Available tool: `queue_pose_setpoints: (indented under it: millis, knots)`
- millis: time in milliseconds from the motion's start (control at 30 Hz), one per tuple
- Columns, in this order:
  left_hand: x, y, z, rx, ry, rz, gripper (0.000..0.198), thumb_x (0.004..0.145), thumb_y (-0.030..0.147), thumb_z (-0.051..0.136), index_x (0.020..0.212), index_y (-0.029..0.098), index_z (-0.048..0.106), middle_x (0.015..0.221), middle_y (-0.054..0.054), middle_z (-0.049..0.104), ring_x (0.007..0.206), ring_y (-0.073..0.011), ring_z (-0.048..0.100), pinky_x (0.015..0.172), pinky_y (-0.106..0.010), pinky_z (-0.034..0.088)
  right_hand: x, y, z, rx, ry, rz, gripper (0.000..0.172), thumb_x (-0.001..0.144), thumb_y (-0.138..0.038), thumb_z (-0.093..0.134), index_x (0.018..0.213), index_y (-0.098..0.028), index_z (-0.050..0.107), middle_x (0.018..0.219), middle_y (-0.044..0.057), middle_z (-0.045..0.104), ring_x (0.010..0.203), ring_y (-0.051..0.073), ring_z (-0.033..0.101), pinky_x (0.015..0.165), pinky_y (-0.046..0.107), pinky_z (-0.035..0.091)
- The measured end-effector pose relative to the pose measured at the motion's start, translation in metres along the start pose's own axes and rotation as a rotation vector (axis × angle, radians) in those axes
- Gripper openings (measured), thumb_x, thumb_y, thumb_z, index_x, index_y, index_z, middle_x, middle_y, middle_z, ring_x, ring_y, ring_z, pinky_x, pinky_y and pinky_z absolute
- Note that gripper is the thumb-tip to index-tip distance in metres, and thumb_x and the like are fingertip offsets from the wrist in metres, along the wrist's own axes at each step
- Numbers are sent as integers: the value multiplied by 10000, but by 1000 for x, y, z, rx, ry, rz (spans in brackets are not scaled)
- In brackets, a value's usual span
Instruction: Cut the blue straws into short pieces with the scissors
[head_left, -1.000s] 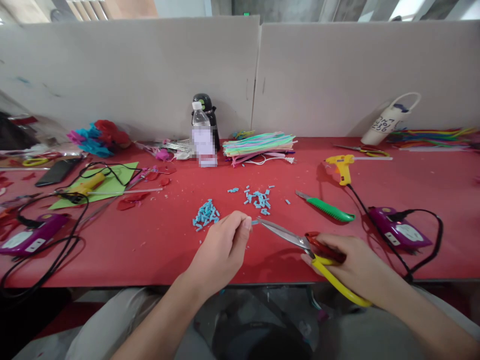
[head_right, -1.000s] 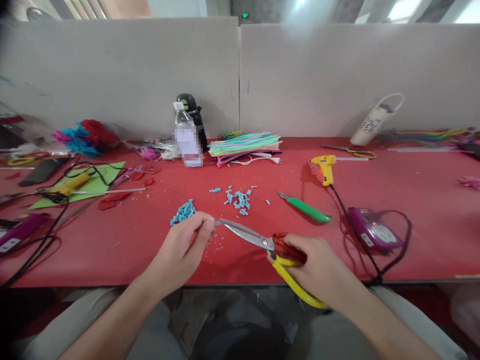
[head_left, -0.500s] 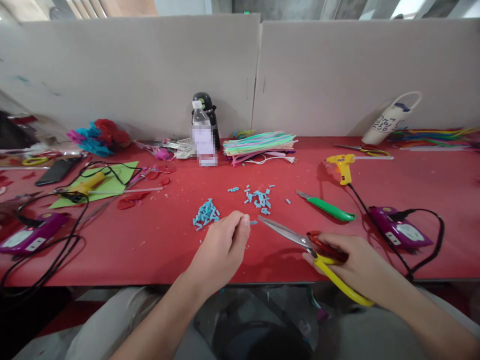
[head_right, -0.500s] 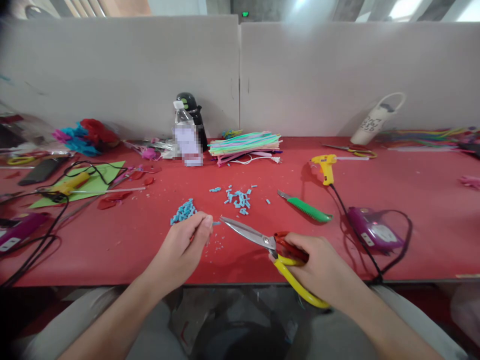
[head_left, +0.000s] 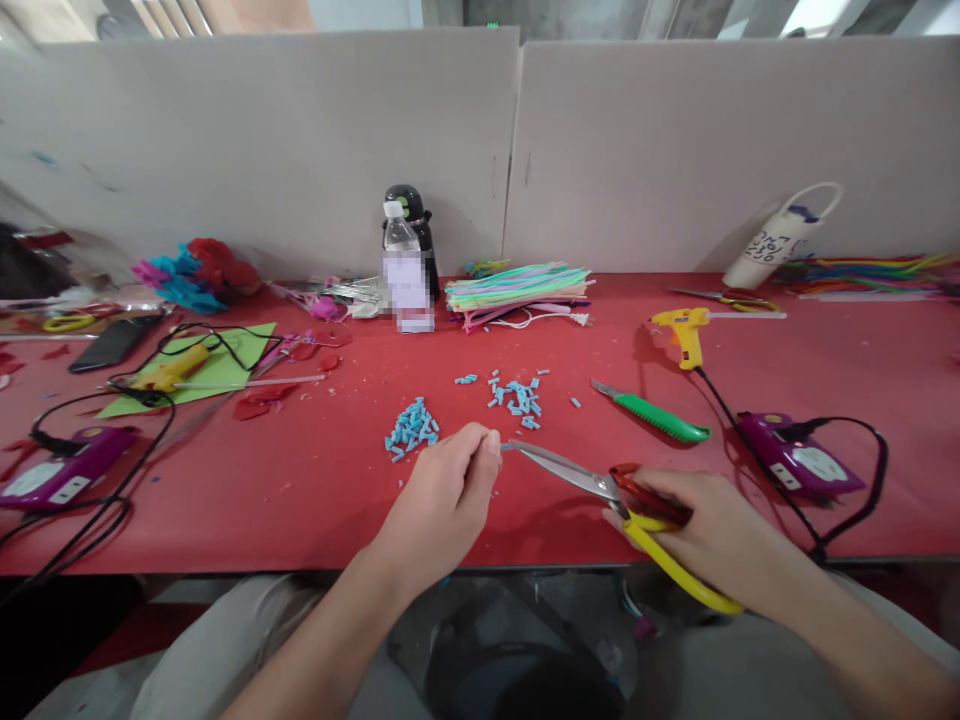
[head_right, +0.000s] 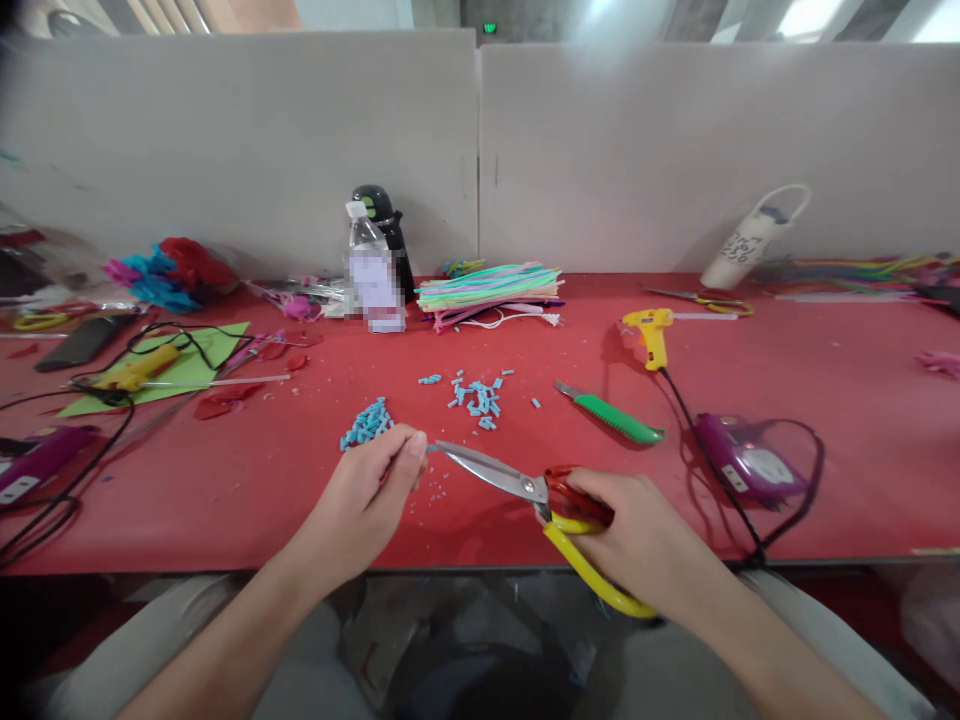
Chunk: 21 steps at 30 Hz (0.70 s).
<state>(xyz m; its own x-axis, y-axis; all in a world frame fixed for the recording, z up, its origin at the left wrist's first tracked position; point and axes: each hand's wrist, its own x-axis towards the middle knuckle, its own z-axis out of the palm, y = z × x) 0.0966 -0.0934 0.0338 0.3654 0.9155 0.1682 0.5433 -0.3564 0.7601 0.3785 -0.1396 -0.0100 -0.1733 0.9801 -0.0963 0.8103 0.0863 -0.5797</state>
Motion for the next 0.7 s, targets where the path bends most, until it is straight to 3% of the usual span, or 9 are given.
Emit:
queue_pose_setpoints:
  millis: [500, 700]
  knots:
    - [0, 2, 1, -8, -8, -16, 365, 1049, 343, 305, 715, 204, 348, 626, 51, 383, 562, -110, 368, 575, -285, 269, 1, 4, 3, -39, 9, -4, 242, 807, -331, 649, 681, -199, 490, 618, -39, 453, 605, 125, 467, 513, 210, 313]
    - [2, -7, -9, 66, -45, -69, 368, 1041, 405, 304, 746, 205, 392, 661, 38, 452, 598, -120, 427, 574, -264, 292, 3, -2, 0, 16, 104, 36, 318, 832, -445, 647, 703, -200, 491, 635, -30, 495, 602, 126, 480, 515, 207, 362]
